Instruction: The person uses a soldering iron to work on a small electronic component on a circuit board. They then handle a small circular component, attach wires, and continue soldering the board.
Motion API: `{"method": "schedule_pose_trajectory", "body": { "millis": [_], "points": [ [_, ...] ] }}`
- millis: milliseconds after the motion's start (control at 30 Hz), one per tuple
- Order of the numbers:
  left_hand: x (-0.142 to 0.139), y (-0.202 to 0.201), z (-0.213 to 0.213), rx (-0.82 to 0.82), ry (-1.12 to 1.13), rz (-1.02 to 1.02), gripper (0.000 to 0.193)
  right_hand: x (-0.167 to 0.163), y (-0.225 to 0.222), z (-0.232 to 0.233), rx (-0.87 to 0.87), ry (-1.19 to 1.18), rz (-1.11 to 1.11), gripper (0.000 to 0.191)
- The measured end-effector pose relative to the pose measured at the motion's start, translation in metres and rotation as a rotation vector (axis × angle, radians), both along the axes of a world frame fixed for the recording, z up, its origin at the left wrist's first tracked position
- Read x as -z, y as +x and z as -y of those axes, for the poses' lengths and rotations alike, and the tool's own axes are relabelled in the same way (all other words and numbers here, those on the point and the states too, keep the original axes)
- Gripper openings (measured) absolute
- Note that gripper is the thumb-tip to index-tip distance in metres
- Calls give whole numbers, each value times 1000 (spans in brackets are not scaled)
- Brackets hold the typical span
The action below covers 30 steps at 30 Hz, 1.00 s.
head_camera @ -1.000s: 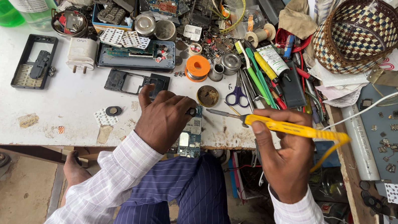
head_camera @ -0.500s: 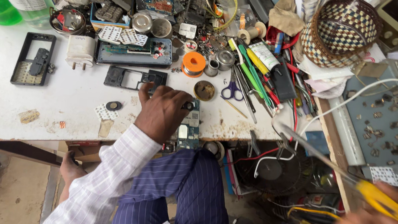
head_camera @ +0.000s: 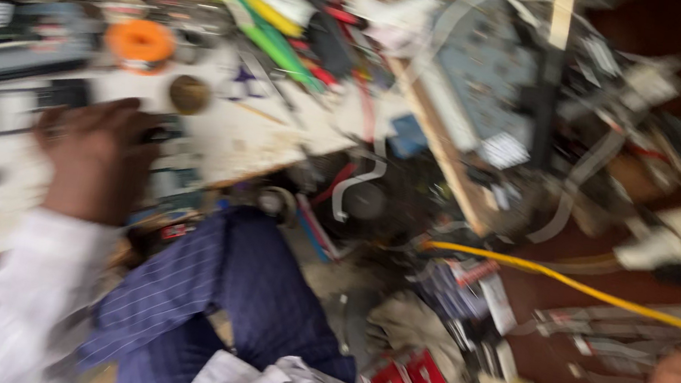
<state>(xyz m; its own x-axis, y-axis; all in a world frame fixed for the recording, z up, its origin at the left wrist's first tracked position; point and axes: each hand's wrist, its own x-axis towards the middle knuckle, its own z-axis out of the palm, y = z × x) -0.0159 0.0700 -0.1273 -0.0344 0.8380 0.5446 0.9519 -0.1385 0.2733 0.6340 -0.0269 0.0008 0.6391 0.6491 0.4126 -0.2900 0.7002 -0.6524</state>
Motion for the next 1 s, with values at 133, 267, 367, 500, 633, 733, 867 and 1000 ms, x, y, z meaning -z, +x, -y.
{"method": "schedule_pose_trajectory", "body": {
  "millis": [133,267,367,500,633,733,867,1000],
  "points": [
    [-1,15,20,48,11,64,31,-19,25,40,-140,63,6,10],
    [-11,39,31,166,32,292,30,-43,1,58,-283,55,80,9],
    [-28,48,43,180,56,283,33,-51,-40,52,-392,31,91,9],
    [-52,49,64,145,58,200,32,-41,-106,27,-514,-78,-50,14],
    [-66,48,79,92,41,79,30,-1,-162,-4,-542,-292,73,17],
    [-65,47,81,93,22,81,30,32,-185,-11,-581,-439,90,21],
    [-50,48,79,90,25,111,26,66,-202,-2,-659,-527,79,21],
    [-28,57,75,137,33,293,22,82,-196,7,-489,-558,71,22]
  ]
}}
